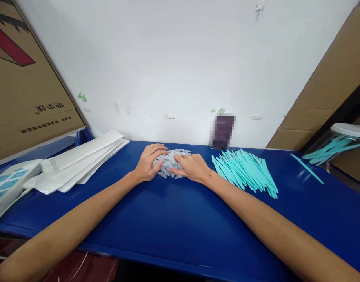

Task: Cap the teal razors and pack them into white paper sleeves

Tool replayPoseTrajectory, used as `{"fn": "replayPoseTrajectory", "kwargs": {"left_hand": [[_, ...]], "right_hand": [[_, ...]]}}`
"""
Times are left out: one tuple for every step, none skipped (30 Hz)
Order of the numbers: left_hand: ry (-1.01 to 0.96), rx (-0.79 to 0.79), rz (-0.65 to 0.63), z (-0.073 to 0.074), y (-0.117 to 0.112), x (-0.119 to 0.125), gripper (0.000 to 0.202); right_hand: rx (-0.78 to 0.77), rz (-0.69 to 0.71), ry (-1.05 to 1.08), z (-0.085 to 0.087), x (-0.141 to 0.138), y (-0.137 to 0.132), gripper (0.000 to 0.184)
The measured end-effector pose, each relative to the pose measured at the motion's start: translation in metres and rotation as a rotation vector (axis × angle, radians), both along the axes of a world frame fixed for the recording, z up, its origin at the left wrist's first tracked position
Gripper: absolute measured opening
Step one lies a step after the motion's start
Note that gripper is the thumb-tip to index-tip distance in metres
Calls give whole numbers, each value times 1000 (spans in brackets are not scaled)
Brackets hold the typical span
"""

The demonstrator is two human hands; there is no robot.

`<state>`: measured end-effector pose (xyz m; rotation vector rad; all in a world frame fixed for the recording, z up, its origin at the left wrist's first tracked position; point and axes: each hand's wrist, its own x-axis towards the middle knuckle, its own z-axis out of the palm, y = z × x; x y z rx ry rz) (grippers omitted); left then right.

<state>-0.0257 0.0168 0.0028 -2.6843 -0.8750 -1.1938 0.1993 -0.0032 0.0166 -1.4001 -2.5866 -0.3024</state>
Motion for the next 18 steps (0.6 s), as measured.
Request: {"fn": "replayPoseTrajectory", "kwargs": {"left_hand": [[2,-7,5,0,-1,0,47],[8,-9,7,1,-3,0,47],[26,-11,1,3,-5,1,47],[62,-14,-15,5,-9,4,46],[118,-20,-46,7,-14,8,46],[192,-33,-89,10,-20,14,46],[281,-52,-146,12,-27,21,47],[370,-78,-204,13,-34,30,48],[440,-111,-248,14,-40,40,50],[492,-151,-279,14,-44,50,52],[524,-186,-306,13,-46,60,54],[556,-214,-327,12,-46,69,55],[586,-234,-342,10,-43,77,55],[613,-245,-349,9,-39,82,56],[633,-248,-350,7,-33,86,55],[650,-250,-350,6,-27,88,55],[663,-255,-346,6,-21,87,55],[677,-264,-334,6,-15,85,56]], "right_hand": [[17,-26,28,4,1,3,40],[35,-61,58,9,4,5,37],[51,-103,86,15,10,6,36],[62,-147,110,23,19,7,35],[66,-190,128,30,30,6,35],[67,-231,143,38,43,5,34],[64,-261,152,45,56,2,34],[62,-292,158,50,70,-2,34],[55,-328,167,53,83,-7,34],[28,-380,176,54,94,-14,32],[-15,-427,162,52,103,-21,31],[-62,-462,116,49,109,-29,31],[-115,-482,42,43,113,-37,31],[-163,-486,-38,37,115,-45,31],[-185,-491,-79,31,115,-51,29],[-194,-500,-106,25,114,-56,30],[-193,-516,-132,20,112,-61,32],[-184,-535,-152,17,110,-63,35]]}}
